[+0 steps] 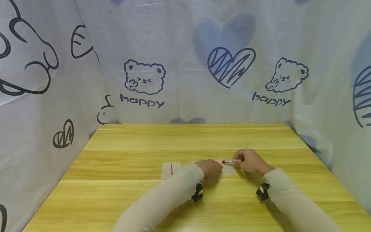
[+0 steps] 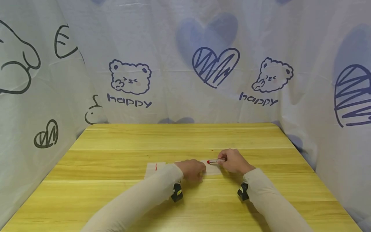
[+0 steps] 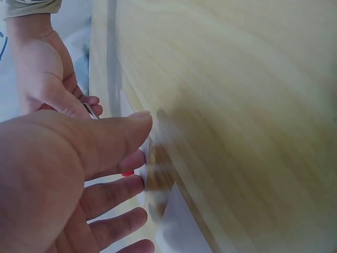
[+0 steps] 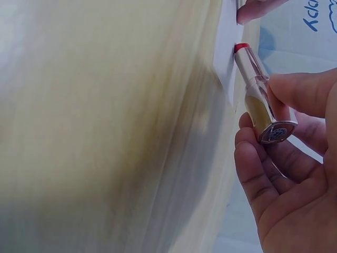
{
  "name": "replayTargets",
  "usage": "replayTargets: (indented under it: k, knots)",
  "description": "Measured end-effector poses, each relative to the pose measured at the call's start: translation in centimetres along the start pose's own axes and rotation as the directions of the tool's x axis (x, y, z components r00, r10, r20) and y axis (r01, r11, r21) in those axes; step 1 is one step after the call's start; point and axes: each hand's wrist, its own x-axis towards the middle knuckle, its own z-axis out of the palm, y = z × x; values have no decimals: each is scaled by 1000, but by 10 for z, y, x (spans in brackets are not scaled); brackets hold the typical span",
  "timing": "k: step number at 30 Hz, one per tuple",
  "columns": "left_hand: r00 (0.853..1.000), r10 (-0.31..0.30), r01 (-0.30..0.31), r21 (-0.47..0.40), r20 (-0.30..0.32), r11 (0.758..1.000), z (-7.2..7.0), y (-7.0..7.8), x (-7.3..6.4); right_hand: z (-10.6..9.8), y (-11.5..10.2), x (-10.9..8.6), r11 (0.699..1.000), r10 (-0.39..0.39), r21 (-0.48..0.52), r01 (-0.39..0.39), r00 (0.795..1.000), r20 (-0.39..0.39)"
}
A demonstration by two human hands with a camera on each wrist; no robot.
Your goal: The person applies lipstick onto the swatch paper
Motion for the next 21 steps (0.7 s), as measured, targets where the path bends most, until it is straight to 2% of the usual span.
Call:
replayTargets:
  k: [4,16,21]
  knots:
    - [1000,-15,15,-11,4,1000,1,1,1,-1,-1,-1,1000,9,15,-9,1000,11]
    - [1000,-11,10,-33,-10,999,2,-2,2,-5,-2,-4,999,14,28,-16,998,61]
    - [1000,-19,19,-22,3,1000,1,0,1,-9,-2,-8,999,-20,37,16,994,105]
